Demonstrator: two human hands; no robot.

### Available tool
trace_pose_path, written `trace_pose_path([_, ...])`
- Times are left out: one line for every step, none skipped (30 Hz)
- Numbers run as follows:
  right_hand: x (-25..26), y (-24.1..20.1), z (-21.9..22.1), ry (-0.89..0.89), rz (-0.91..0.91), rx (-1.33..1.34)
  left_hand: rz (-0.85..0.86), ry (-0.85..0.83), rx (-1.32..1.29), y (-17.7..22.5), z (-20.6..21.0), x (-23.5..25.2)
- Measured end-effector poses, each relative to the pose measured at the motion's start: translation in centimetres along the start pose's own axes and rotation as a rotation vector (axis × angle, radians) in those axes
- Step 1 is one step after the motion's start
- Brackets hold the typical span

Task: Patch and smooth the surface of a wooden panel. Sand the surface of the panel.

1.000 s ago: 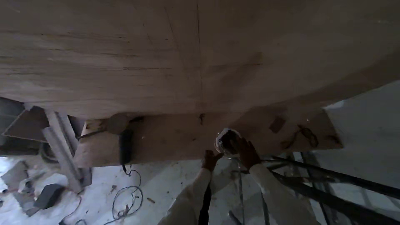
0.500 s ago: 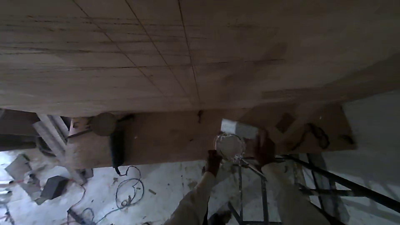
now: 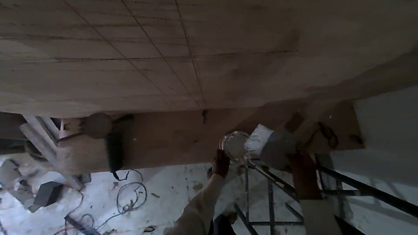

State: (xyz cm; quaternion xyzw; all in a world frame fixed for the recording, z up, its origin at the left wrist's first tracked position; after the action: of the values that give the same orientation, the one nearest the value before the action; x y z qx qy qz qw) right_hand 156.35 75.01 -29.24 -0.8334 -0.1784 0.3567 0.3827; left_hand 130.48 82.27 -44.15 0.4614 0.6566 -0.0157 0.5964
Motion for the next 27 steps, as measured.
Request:
trace_pose_path([-0.3,-0.5,0.7,-0.046,-0.044,-0.125,0.001,-0.007,0.033,0.4,0.2,-0.1])
trace_pose_path([-0.6,-1.1,1.6,-0.089,-0.082,-0.252,0.005,-0.014,0.062,0.8,0.5,-0.3])
trace_pose_path([-0.8,-1.5,2.6,-0.125,-0.105,-0.368,0.011,-0.012,0.069,1.2,0.8,-0.4])
trace_pose_path([-0.9,-1.6,3.6,-0.147,-0.128,-0.466,0.018,0.002,0.060,1.5,0.9,-0.5])
trace_pose_path([-0.8,-1.7,4.6,-0.148,-0.157,-0.540,0.029,0.025,0.045,1.9,0.9,-0.6])
trace_pose_path([-0.7,-1.9,5.4,-0.146,-0.162,-0.601,0.038,0.031,0.031,2.1,1.0,-0.7])
trace_pose_path([-0.6,-2.1,5.9,-0.143,-0.154,-0.642,0.037,0.022,0.034,2.4,1.1,-0.9])
trace_pose_path([-0.4,-2.4,6.2,-0.137,-0.151,-0.663,0.040,0.017,0.041,2.7,1.0,-1.0])
trace_pose_path([-0.1,-2.5,6.4,-0.127,-0.155,-0.671,0.047,0.018,0.047,3.0,0.9,-1.1])
trace_pose_path([0.2,-2.6,6.5,-0.123,-0.151,-0.682,0.049,0.017,0.068,3.1,0.8,-1.0])
trace_pose_path([0.6,-2.5,6.8,-0.118,-0.139,-0.704,0.041,0.011,0.095,3.2,0.7,-1.0])
trace_pose_path([0.9,-2.5,7.0,-0.112,-0.130,-0.723,0.027,0.007,0.118,3.3,0.6,-0.9])
trace_pose_path([1.0,-2.7,7.3,-0.112,-0.117,-0.731,0.020,0.007,0.133,3.3,0.4,-0.8])
trace_pose_path([1.1,-3.0,7.6,-0.112,-0.103,-0.738,0.019,0.009,0.138,3.3,0.2,-0.7])
trace_pose_path([1.1,-3.1,8.0,-0.109,-0.078,-0.760,0.018,0.014,0.136,3.2,0.0,-0.6])
trace_pose_path([1.2,-3.3,8.3,-0.106,-0.056,-0.790,0.014,0.022,0.130,2.9,-0.2,-0.5])
trace_pose_path([1.2,-3.5,8.7,-0.110,-0.035,-0.827,0.003,0.026,0.125,2.5,-0.3,-0.2])
trace_pose_path([1.2,-3.7,9.1,-0.116,-0.023,-0.860,-0.009,0.026,0.114,1.9,-0.5,0.0])
trace_pose_path([1.4,-3.7,9.5,-0.127,-0.017,-0.888,-0.025,0.025,0.106,1.4,-0.7,0.2])
trace_pose_path([1.5,-3.8,10.0,-0.141,-0.022,-0.901,-0.039,0.026,0.087,0.9,-1.0,0.3])
trace_pose_path([1.6,-3.8,10.4,-0.152,-0.038,-0.907,-0.047,0.022,0.076,0.6,-1.2,0.3])
trace_pose_path([1.6,-3.9,10.6,-0.158,-0.055,-0.905,-0.043,0.018,0.064,0.4,-1.3,0.4])
trace_pose_path([1.4,-4.1,10.8,-0.159,-0.075,-0.901,-0.031,0.011,0.060,0.3,-1.4,0.5])
trace_pose_path([1.1,-4.2,10.8,-0.163,-0.090,-0.885,-0.019,-0.008,0.065,0.2,-1.4,0.6])
trace_pose_path([0.7,-4.3,10.4,-0.165,-0.093,-0.859,-0.007,-0.025,0.069,0.1,-1.5,0.7])
trace_pose_path([0.4,-4.5,9.6,-0.159,-0.091,-0.810,0.007,-0.036,0.053,0.1,-1.8,0.9])
trace_pose_path([0.0,-4.8,8.6,-0.146,-0.101,-0.724,0.023,-0.026,0.005,-0.2,-2.3,1.1])
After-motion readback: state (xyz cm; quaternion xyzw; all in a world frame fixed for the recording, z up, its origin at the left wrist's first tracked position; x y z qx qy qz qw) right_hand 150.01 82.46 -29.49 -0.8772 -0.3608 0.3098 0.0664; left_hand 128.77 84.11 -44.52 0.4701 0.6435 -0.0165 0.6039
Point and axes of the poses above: each hand's wrist, its own x-axis towards the middle knuckle, its own z-axis out of the palm, y = z × x, the point moved 10 cm from there along x, towards the middle knuckle, and after that the axes turned 1 degree about x, right-handed, at the moved point
